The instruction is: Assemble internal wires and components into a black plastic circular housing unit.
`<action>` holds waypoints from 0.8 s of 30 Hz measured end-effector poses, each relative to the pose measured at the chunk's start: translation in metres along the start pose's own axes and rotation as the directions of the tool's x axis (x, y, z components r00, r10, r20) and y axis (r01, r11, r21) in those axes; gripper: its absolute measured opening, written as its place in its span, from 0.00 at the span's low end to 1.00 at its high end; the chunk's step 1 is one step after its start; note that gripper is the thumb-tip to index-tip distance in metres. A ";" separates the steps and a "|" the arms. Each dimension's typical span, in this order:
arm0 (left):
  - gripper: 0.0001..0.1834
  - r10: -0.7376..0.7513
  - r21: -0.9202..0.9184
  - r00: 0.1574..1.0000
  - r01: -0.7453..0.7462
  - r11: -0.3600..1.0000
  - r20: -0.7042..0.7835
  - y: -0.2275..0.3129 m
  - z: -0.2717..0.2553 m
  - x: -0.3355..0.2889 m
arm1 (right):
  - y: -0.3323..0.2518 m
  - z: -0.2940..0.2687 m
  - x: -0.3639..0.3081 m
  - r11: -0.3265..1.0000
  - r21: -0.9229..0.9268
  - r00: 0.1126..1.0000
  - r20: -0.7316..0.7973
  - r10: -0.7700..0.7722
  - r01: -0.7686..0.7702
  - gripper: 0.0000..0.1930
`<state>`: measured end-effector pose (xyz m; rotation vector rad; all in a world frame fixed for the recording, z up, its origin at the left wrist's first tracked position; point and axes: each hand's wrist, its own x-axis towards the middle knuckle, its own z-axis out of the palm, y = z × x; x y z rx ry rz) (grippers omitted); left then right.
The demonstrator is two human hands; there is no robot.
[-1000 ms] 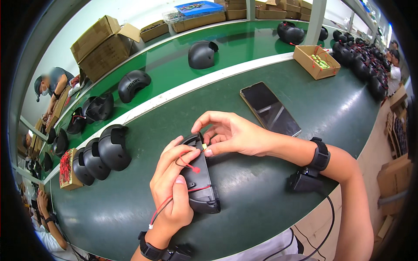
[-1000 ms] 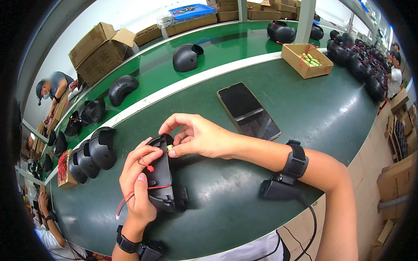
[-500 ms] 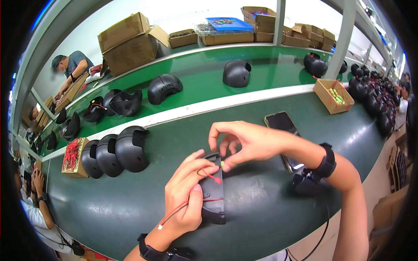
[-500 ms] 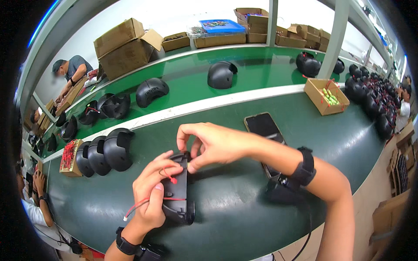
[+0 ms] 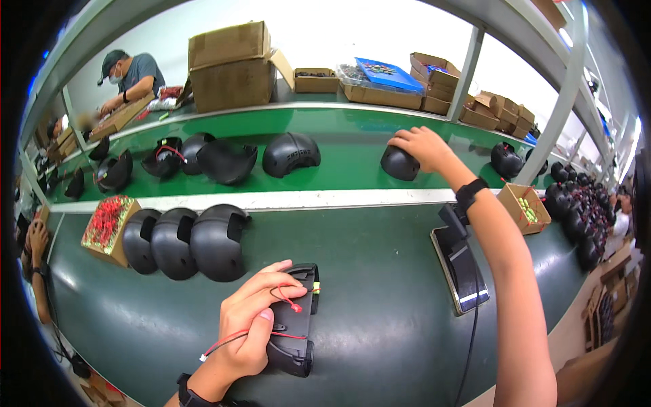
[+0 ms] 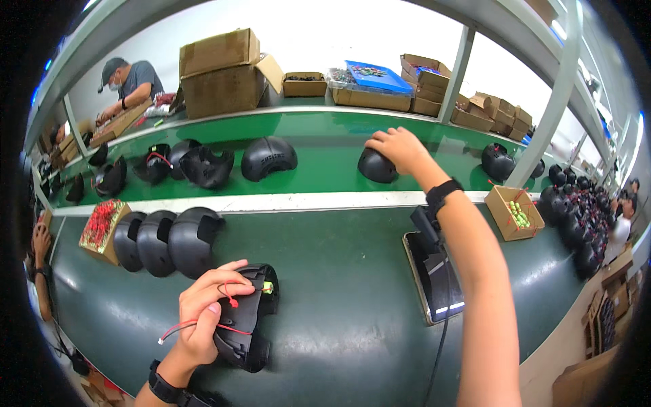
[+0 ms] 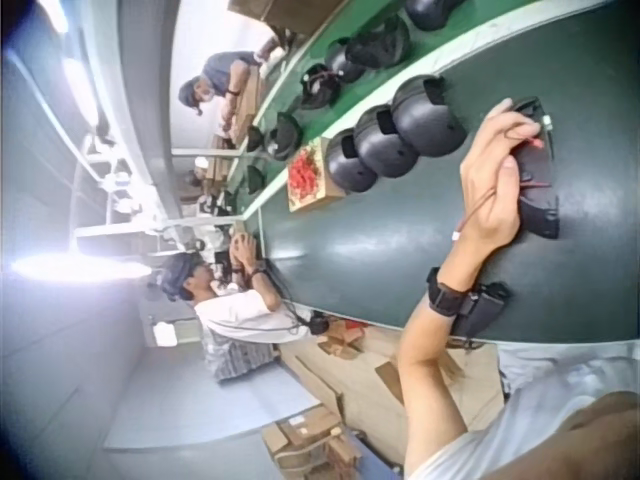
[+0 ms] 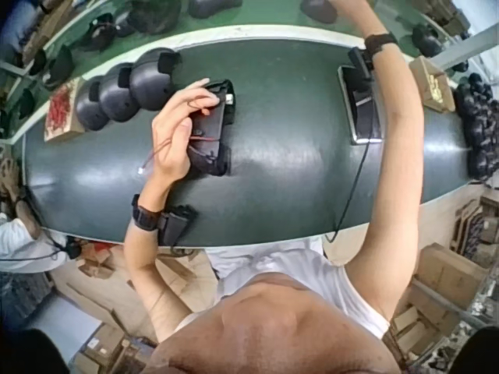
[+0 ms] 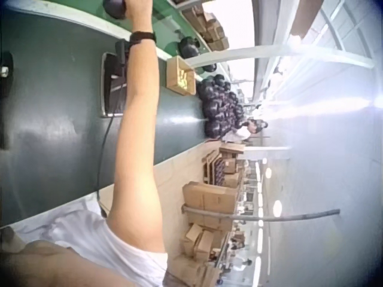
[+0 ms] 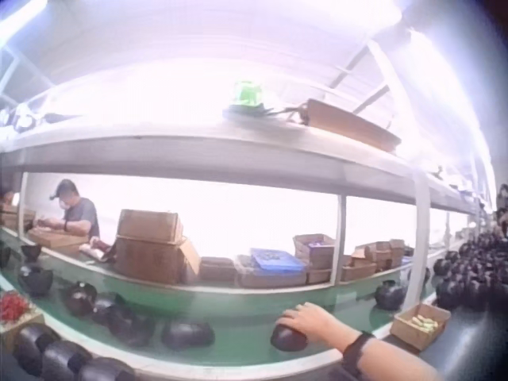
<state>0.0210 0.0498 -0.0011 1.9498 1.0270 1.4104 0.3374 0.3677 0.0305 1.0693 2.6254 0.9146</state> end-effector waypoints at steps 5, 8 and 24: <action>0.21 0.058 0.026 0.998 -0.058 0.998 0.002 -0.002 0.006 -0.001 | -0.005 -0.046 -0.019 0.805 0.575 0.963 -0.104 0.247 -0.144 0.32; 0.23 0.055 0.042 0.998 -0.055 0.998 0.002 -0.002 0.008 -0.001 | -0.034 -0.084 -0.037 0.469 0.869 0.903 -0.063 0.425 -0.160 0.28; 0.23 0.125 -0.015 0.992 -0.125 0.992 -0.015 0.003 0.035 -0.012 | -0.239 -0.136 -0.143 -0.576 0.816 0.972 0.102 0.213 0.040 0.27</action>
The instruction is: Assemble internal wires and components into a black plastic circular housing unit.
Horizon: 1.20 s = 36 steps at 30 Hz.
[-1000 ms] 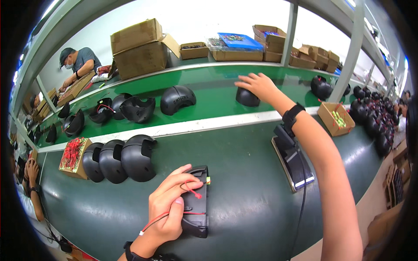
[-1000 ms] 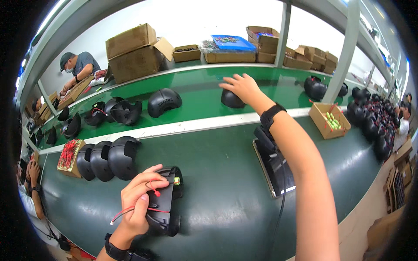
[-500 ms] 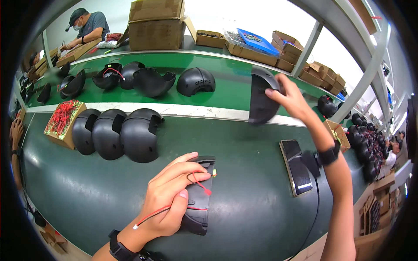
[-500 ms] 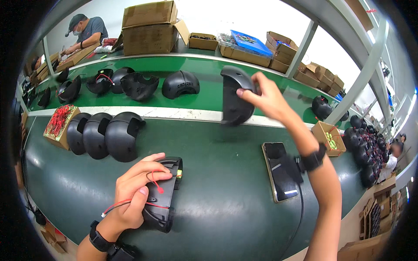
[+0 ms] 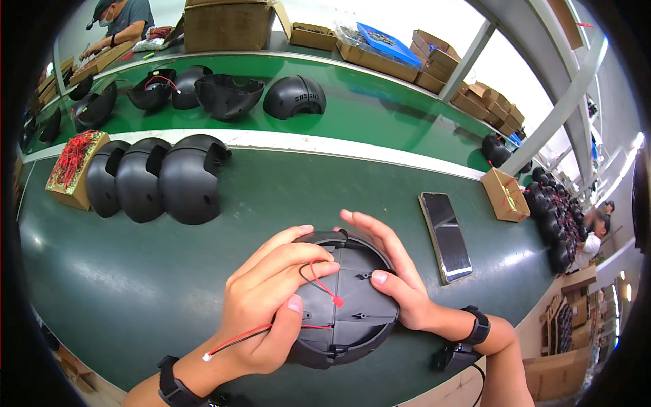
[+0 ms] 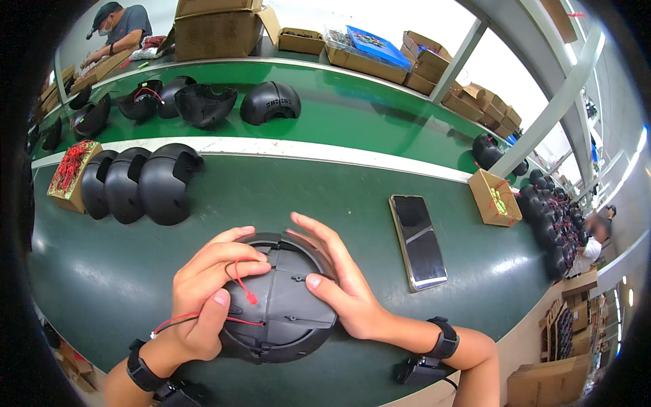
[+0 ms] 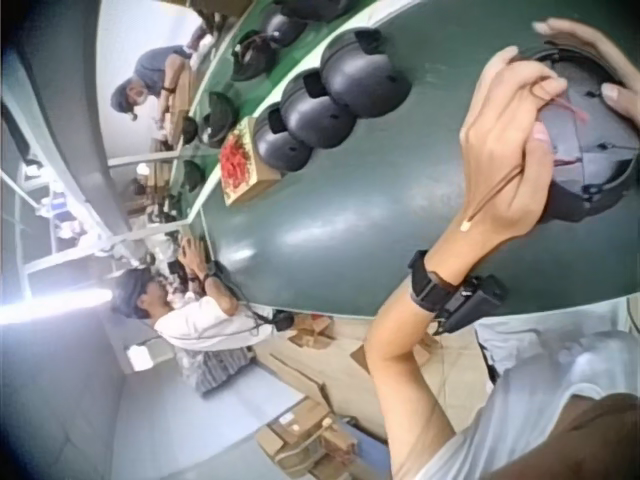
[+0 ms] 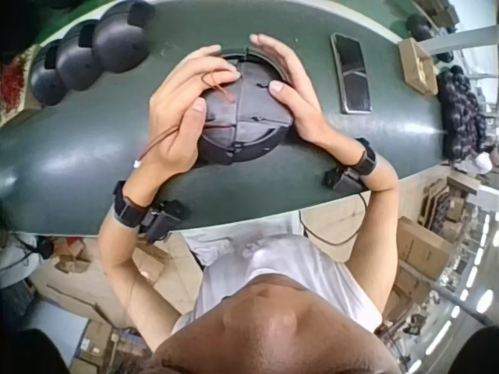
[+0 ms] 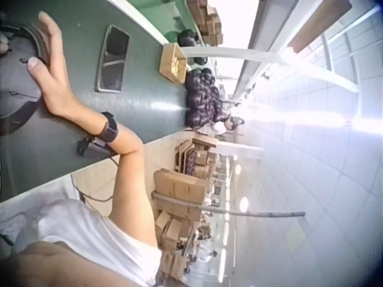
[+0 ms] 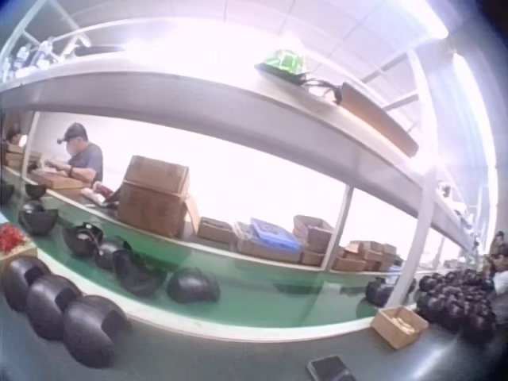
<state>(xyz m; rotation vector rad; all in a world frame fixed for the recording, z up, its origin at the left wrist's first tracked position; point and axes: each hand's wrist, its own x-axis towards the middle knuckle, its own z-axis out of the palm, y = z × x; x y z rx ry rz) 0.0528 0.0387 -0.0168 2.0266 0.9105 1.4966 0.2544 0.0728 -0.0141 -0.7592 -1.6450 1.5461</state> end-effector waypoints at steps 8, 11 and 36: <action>0.23 0.010 -0.007 1.000 -0.010 1.000 -0.002 0.000 0.002 -0.001 | -0.003 -0.005 -0.002 0.993 -0.054 0.990 0.099 -0.098 0.103 0.30; 0.23 -0.024 -0.001 1.000 0.024 1.000 0.015 0.003 0.002 -0.002 | 0.002 -0.006 -0.002 0.993 -0.029 0.988 0.100 -0.115 0.118 0.29; 0.28 0.009 -0.078 0.995 -0.001 0.997 0.095 -0.021 -0.014 0.002 | -0.031 -0.035 0.014 0.813 -0.508 0.873 0.488 -0.002 0.285 0.69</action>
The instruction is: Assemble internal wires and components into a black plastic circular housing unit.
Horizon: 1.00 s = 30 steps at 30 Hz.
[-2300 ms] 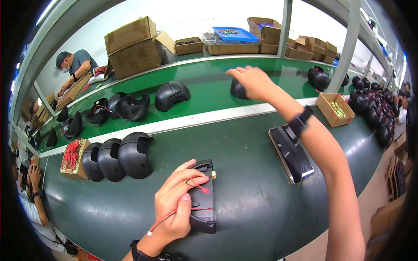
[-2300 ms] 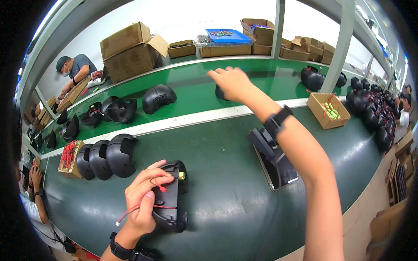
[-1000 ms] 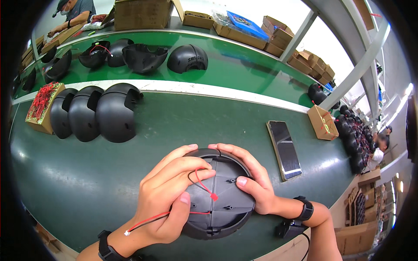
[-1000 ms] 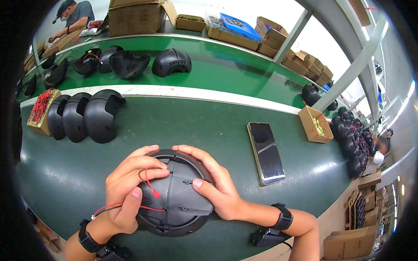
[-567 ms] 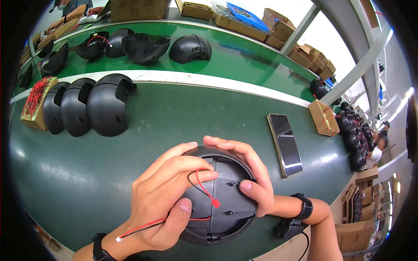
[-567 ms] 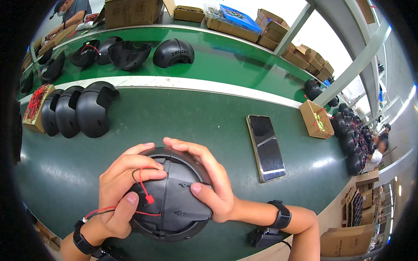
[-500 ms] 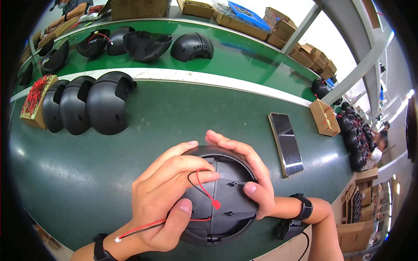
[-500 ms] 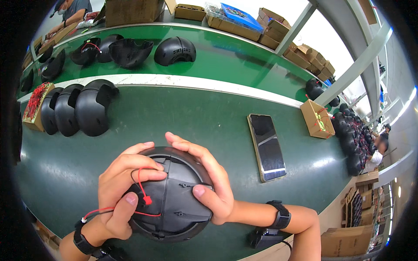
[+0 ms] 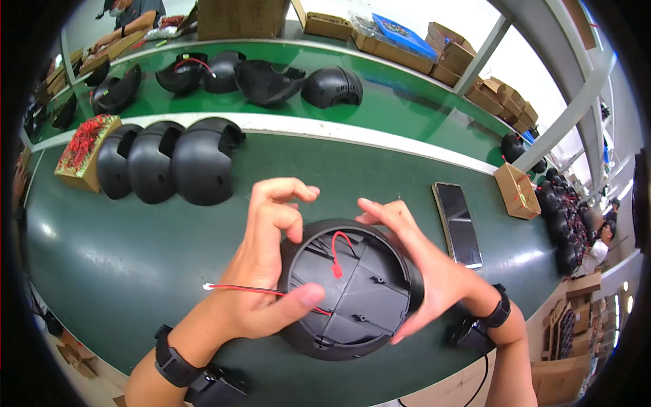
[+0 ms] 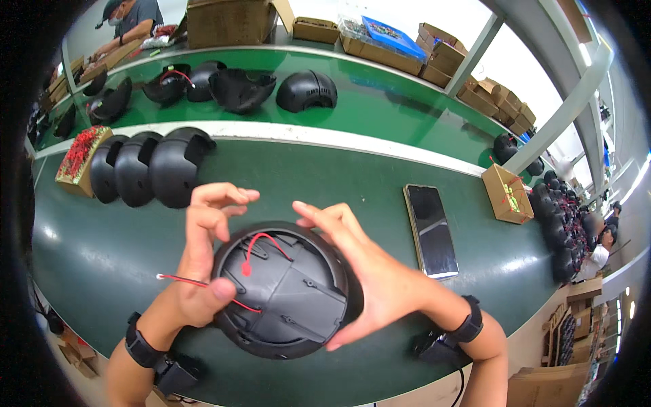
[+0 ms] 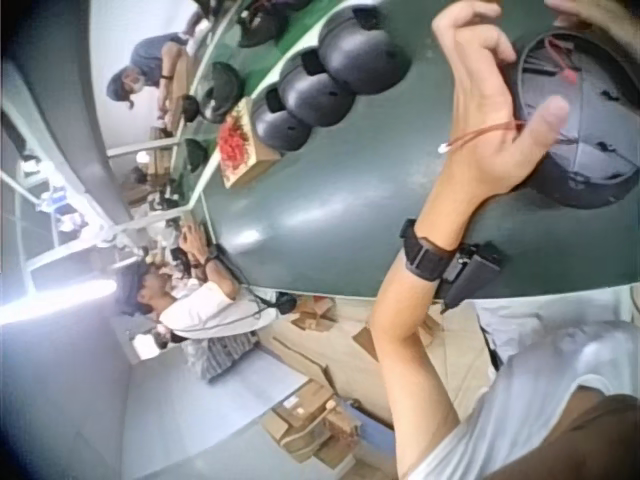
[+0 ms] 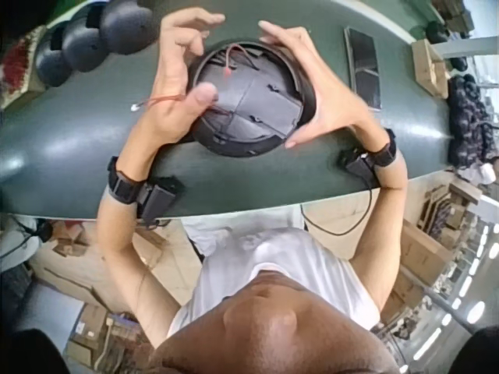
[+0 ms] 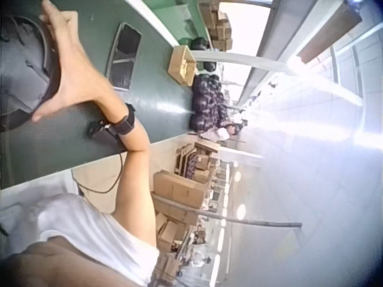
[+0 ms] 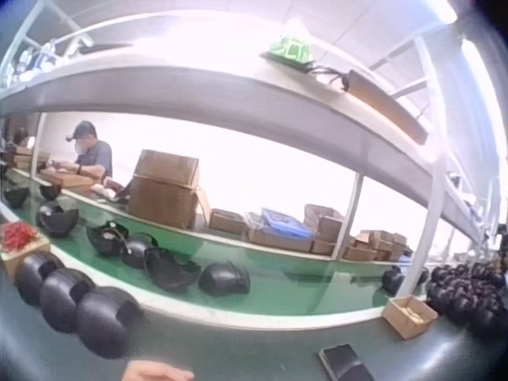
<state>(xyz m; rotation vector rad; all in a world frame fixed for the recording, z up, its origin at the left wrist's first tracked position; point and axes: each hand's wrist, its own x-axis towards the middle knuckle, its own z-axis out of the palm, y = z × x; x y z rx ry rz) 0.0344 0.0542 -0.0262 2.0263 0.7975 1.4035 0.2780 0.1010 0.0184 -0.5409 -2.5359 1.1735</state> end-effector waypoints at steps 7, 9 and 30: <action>0.39 -0.049 -0.031 0.967 0.043 0.999 -0.250 -0.009 0.008 0.000 | 0.008 -0.006 0.024 0.976 -0.041 0.976 0.048 -0.211 0.213 0.68; 0.41 -0.052 0.025 0.939 0.065 0.998 -0.340 -0.006 0.004 -0.002 | 0.004 0.000 0.023 0.980 0.026 0.980 -0.006 -0.197 0.197 0.65; 0.29 -0.317 0.330 0.946 0.323 0.887 -0.073 -0.011 0.004 -0.015 | 0.230 -0.217 0.008 0.658 0.168 -0.032 -0.976 0.213 -0.734 0.59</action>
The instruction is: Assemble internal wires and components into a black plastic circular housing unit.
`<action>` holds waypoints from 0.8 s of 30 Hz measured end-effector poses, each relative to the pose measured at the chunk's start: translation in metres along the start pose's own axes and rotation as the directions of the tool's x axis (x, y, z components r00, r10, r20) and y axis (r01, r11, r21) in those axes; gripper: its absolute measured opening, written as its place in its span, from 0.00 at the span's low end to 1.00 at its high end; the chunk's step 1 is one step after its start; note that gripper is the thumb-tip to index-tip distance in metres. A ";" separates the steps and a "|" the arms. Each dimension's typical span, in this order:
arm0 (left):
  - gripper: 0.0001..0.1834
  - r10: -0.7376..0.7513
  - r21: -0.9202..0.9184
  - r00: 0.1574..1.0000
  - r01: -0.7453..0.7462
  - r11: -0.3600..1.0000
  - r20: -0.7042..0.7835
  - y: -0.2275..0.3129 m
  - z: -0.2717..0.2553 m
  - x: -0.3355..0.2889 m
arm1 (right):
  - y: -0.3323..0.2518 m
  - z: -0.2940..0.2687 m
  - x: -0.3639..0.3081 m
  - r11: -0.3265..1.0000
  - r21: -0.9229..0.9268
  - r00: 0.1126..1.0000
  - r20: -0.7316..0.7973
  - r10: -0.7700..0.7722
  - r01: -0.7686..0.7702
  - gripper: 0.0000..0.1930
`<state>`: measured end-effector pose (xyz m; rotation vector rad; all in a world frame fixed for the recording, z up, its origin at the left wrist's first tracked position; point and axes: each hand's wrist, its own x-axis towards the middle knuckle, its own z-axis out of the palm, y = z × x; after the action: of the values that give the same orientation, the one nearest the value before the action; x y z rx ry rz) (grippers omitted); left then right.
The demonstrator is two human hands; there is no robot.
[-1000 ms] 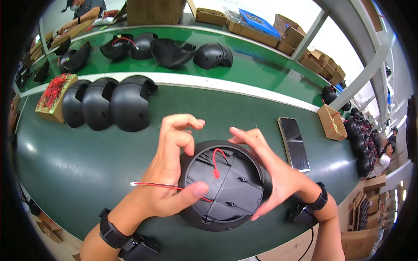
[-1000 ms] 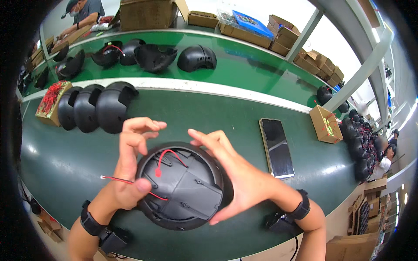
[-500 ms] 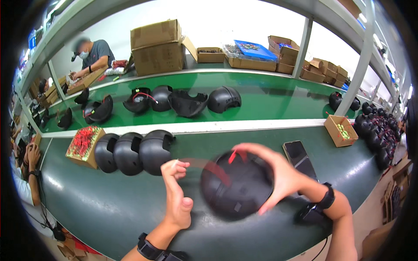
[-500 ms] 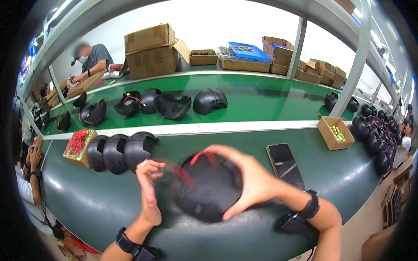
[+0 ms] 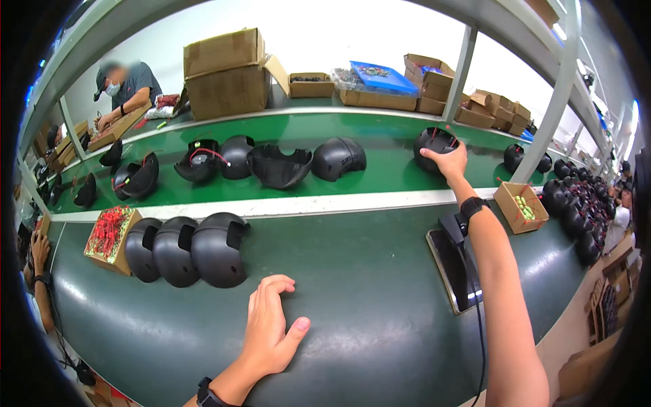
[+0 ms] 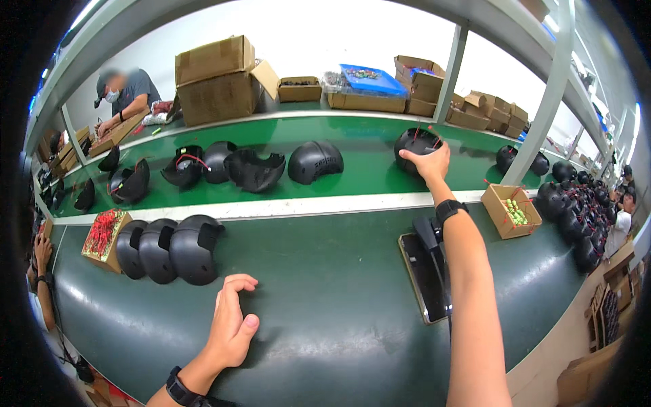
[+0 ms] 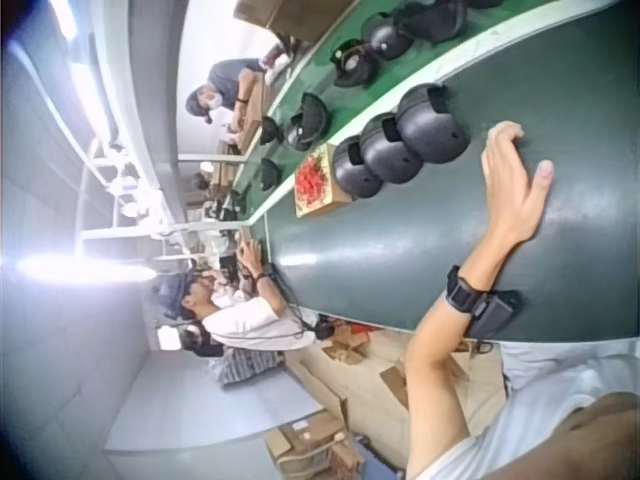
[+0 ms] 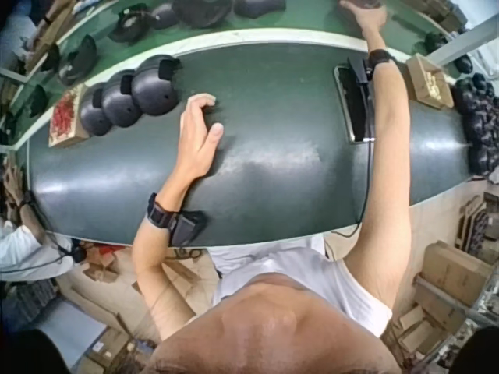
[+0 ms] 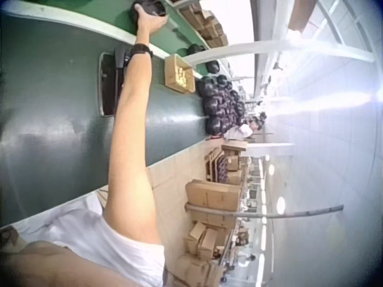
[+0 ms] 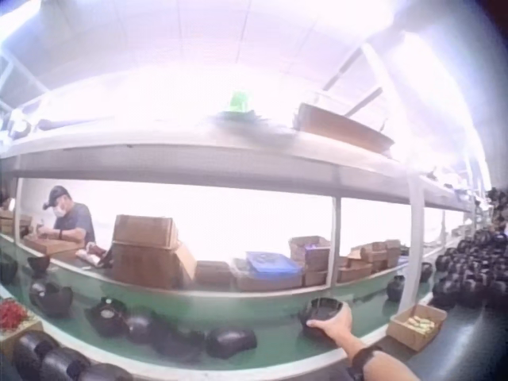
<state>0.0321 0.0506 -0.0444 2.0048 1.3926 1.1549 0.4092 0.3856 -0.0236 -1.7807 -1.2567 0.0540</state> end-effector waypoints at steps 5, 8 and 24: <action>0.29 0.016 0.004 1.000 -0.016 1.000 0.011 0.003 -0.002 0.005 | -0.003 -0.004 0.007 0.996 -0.074 0.998 -0.027 -0.056 0.054 0.63; 0.29 -0.001 -0.012 1.000 0.001 1.000 -0.003 0.001 0.000 0.004 | -0.008 -0.006 0.000 0.962 -0.272 0.986 -0.164 -0.039 -0.007 0.61; 0.20 -0.028 0.085 1.000 0.027 0.996 0.001 0.007 -0.004 0.000 | -0.157 0.093 -0.074 0.873 -0.021 0.729 0.560 -0.394 0.488 0.34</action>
<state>0.0328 0.0474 -0.0367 2.0375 1.4869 1.0982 0.2140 0.3975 -0.0002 -1.6000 -2.1393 0.1956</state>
